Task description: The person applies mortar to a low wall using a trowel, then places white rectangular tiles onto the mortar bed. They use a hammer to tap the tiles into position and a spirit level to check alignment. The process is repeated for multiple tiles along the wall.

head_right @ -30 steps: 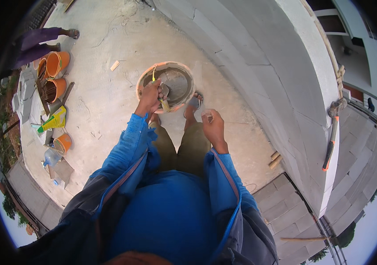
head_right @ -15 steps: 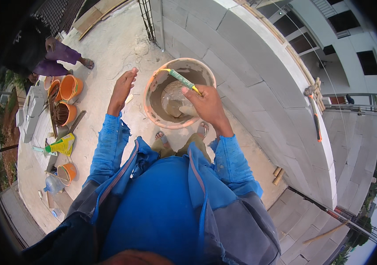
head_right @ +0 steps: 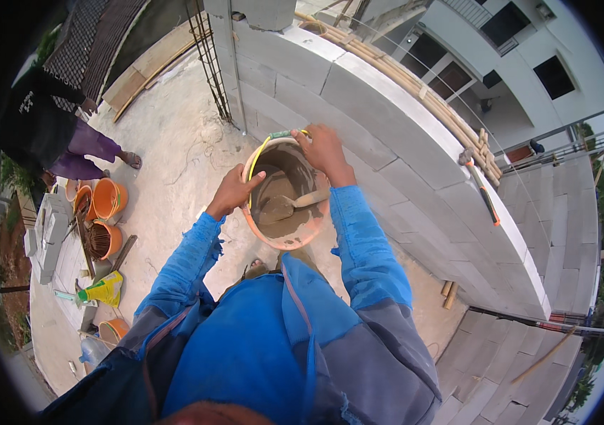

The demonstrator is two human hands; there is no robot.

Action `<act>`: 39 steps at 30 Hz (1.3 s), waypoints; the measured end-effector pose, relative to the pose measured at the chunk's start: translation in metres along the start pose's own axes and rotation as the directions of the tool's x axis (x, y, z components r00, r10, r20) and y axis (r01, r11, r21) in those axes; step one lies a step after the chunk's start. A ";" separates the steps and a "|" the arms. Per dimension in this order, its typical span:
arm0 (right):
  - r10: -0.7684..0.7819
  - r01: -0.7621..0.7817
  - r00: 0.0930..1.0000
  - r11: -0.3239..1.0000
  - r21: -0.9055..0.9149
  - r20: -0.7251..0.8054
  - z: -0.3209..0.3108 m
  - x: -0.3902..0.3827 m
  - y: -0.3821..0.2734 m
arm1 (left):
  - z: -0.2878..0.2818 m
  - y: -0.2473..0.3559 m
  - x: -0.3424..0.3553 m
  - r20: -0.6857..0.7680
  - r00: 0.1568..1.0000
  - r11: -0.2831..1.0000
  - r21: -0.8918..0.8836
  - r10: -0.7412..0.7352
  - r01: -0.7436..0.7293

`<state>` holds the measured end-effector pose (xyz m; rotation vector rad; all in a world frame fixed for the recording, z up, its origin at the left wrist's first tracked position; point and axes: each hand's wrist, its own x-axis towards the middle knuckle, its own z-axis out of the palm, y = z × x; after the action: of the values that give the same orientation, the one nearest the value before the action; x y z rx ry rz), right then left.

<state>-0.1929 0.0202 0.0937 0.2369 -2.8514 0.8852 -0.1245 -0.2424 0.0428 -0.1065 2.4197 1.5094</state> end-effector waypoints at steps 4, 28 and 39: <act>0.015 -0.004 0.998 0.981 0.194 -0.054 0.031 0.011 0.017 | -0.001 -0.006 0.015 -0.181 0.984 0.998 0.057 0.009 0.002; -0.552 0.496 0.827 0.805 0.327 0.104 0.090 0.143 0.021 | -0.125 0.060 0.006 -0.782 0.574 0.969 -0.178 -0.244 0.170; -0.615 0.767 0.582 0.633 -0.107 0.533 0.104 0.134 -0.057 | -0.150 0.057 0.095 -0.676 0.735 0.995 0.038 -0.044 0.096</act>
<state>-0.3224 -0.1003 0.0649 1.5962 -2.7580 0.1711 -0.2576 -0.3423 0.1274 -0.8708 2.9580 1.5272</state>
